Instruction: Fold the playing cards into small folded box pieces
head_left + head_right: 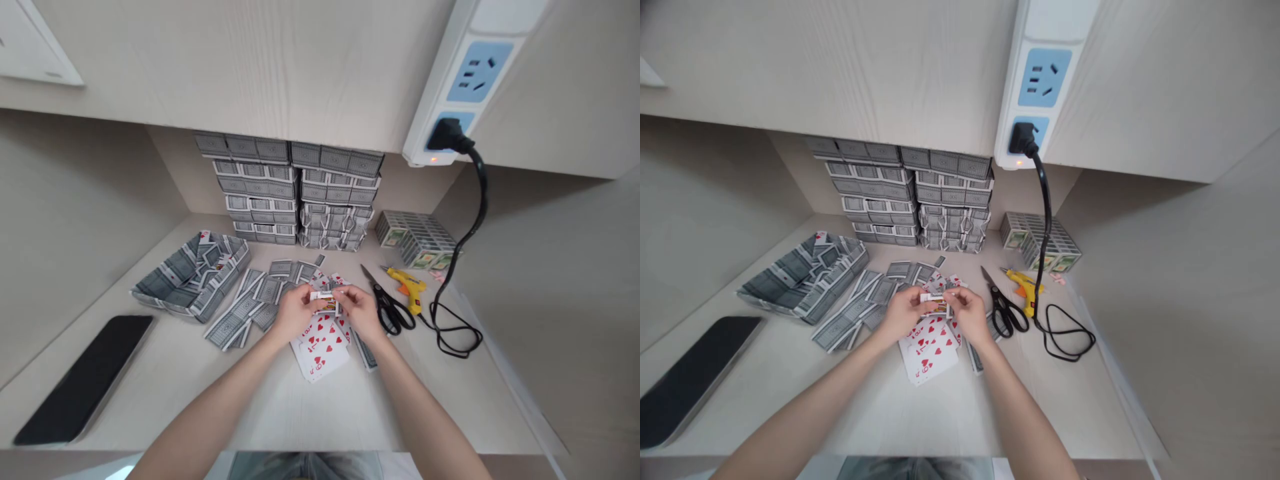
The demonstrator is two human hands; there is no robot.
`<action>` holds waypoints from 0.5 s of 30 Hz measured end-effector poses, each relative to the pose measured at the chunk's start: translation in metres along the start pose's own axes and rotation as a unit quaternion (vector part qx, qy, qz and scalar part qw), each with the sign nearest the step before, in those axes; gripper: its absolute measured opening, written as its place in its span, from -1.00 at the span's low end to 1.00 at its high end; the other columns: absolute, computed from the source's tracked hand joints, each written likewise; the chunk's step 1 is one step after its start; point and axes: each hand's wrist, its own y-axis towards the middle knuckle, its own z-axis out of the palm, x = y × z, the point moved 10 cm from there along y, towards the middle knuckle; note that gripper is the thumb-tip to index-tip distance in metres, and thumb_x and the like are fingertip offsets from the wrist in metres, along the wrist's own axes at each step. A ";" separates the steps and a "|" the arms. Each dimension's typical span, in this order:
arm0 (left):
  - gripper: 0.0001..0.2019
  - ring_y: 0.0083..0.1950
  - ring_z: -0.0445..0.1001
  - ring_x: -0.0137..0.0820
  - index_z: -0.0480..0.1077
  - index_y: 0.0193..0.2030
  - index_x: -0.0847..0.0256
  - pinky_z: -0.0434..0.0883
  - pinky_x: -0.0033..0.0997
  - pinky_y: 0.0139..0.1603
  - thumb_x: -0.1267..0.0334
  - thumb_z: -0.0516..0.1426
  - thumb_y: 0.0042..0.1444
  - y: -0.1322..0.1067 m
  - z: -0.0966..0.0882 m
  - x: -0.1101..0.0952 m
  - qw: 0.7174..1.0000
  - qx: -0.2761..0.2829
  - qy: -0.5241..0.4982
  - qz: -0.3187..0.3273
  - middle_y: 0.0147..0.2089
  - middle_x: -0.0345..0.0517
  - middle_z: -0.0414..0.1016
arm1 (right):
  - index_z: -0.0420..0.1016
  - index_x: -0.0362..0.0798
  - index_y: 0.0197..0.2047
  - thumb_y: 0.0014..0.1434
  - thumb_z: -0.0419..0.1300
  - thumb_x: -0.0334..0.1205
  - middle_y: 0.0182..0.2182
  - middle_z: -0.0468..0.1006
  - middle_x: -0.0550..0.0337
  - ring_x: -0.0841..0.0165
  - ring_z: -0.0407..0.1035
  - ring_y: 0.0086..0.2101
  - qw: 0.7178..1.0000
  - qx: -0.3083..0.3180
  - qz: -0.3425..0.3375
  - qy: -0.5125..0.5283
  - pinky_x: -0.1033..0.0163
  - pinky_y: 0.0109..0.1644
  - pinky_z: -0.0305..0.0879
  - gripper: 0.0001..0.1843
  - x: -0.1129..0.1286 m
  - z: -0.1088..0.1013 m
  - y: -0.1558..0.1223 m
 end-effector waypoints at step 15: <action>-0.68 -0.46 0.41 -0.45 0.23 -0.08 0.23 0.30 -0.53 -0.56 0.09 0.02 0.09 -0.004 -0.002 -0.002 0.995 -0.048 -0.091 0.004 -0.37 -0.14 0.46 | 0.11 0.04 -0.32 -0.03 0.18 0.11 -0.65 0.40 0.38 0.34 0.40 -0.67 0.987 0.041 0.044 0.150 0.26 -0.60 0.32 -0.60 -0.008 0.033 -0.015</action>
